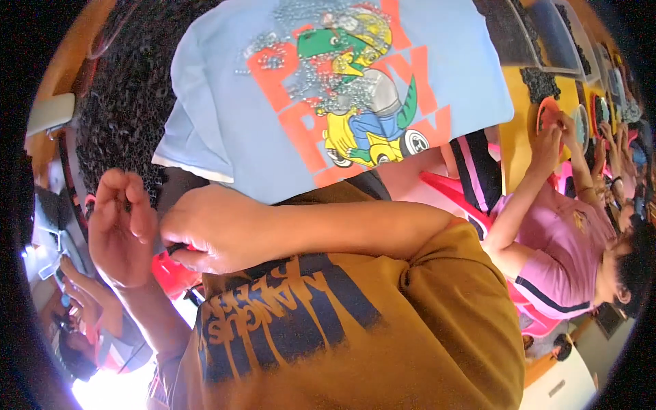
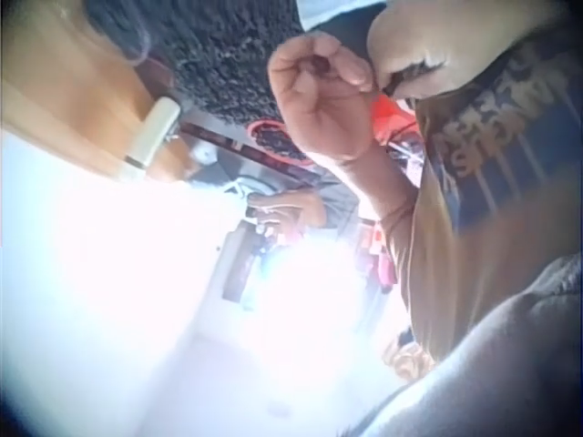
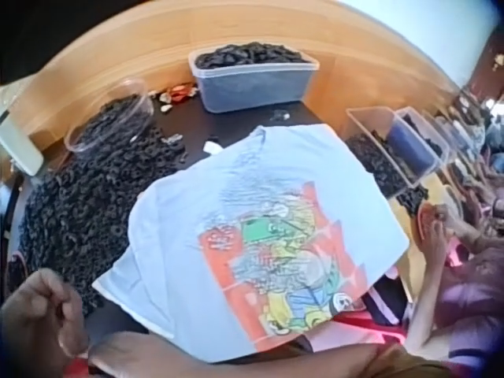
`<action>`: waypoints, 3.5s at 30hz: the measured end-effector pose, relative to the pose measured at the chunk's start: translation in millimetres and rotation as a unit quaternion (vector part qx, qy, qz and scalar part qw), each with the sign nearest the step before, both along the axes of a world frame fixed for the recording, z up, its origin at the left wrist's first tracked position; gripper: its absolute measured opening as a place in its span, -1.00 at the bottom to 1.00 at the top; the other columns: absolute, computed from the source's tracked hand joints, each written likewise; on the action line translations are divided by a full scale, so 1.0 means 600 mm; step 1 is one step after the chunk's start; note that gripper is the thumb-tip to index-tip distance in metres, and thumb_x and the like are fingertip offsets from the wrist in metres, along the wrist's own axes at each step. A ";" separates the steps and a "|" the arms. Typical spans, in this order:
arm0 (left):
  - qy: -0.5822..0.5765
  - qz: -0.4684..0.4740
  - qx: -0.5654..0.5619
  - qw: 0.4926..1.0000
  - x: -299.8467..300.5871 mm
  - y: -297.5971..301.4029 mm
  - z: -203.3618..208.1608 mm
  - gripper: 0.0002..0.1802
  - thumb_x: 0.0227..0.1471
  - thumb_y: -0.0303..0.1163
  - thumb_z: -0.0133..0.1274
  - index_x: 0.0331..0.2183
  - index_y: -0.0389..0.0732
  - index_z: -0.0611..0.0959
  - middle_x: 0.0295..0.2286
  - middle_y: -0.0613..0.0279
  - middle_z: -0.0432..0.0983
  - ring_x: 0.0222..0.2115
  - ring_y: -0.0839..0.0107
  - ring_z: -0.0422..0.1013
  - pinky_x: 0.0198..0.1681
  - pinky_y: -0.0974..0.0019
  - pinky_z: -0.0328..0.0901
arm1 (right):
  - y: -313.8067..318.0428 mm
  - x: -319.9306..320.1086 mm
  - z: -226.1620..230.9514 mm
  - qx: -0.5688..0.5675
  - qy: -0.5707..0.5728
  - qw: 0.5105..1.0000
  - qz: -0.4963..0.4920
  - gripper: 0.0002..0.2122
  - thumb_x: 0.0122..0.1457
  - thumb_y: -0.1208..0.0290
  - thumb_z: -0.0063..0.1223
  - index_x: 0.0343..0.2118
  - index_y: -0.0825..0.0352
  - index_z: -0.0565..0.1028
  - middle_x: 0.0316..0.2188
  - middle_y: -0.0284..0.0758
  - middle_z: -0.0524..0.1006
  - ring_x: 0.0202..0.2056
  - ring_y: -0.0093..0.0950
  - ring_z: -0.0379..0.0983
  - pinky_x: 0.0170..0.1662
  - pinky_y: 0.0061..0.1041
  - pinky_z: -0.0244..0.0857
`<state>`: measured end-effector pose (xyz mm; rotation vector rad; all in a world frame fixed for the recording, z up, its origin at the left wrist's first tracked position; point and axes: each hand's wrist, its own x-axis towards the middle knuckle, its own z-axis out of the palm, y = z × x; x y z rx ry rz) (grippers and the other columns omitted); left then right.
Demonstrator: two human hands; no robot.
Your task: Assembling small black plastic parts by manually inserting internal pins or fasteners.
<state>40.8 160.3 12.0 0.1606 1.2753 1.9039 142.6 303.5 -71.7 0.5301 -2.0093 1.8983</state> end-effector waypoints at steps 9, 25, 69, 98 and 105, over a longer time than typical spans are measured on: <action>0.443 -0.185 -0.290 0.828 0.015 0.163 0.007 -0.97 0.08 -0.58 0.05 -0.36 -0.29 0.55 -0.48 0.32 0.44 -0.52 0.45 0.38 -0.47 0.44 0.24 | -0.007 0.003 -0.010 -0.028 0.042 0.998 -0.024 -0.85 -0.06 0.37 0.09 -0.49 0.36 0.47 -0.51 -0.14 0.50 -0.40 -0.07 0.45 -0.32 -0.09 0.32; 0.716 -0.259 -0.239 0.603 0.012 0.253 -0.056 -0.79 -0.06 -0.43 0.14 -0.29 -0.20 0.53 -0.44 0.14 0.46 -0.42 0.10 0.44 -0.43 0.12 0.33 | 0.000 0.005 -0.014 0.015 0.020 0.998 0.058 -0.70 0.07 0.42 0.07 -0.11 0.38 0.48 -0.08 -0.10 0.47 0.01 -0.11 0.36 0.10 -0.17 0.21; 0.390 -0.146 -0.345 0.841 0.022 -0.061 0.045 -0.86 -0.28 -0.51 0.00 -0.52 -0.35 0.55 -0.61 0.25 0.33 -0.61 0.51 0.22 -0.55 0.41 0.04 | 0.007 -0.017 0.014 -0.006 -0.038 0.999 0.014 -0.73 -0.04 0.75 0.19 -0.22 0.44 0.51 -0.32 -0.23 0.55 -0.33 -0.45 0.48 -0.27 -0.55 0.32; 0.108 0.027 -0.126 0.986 0.033 -0.065 -0.015 -0.63 0.01 -0.54 -0.27 -0.15 -0.39 0.50 -0.34 0.24 0.41 -0.48 0.61 0.25 -0.37 0.53 0.16 | 0.011 -0.012 0.016 0.002 -0.064 0.998 0.024 -0.74 -0.05 0.70 0.26 -0.24 0.46 0.51 -0.31 -0.21 0.57 -0.33 -0.41 0.49 -0.25 -0.53 0.32; 0.170 0.075 -0.167 0.968 0.066 -0.045 -0.022 -0.56 0.21 -0.45 -0.21 0.10 -0.38 0.28 -0.08 -0.17 0.47 -0.67 0.66 0.25 -0.54 0.61 0.18 | 0.003 -0.013 0.012 -0.046 -0.072 0.996 -0.002 -0.78 -0.03 0.65 0.25 -0.29 0.40 0.52 -0.40 -0.26 0.54 -0.42 -0.43 0.48 -0.35 -0.51 0.28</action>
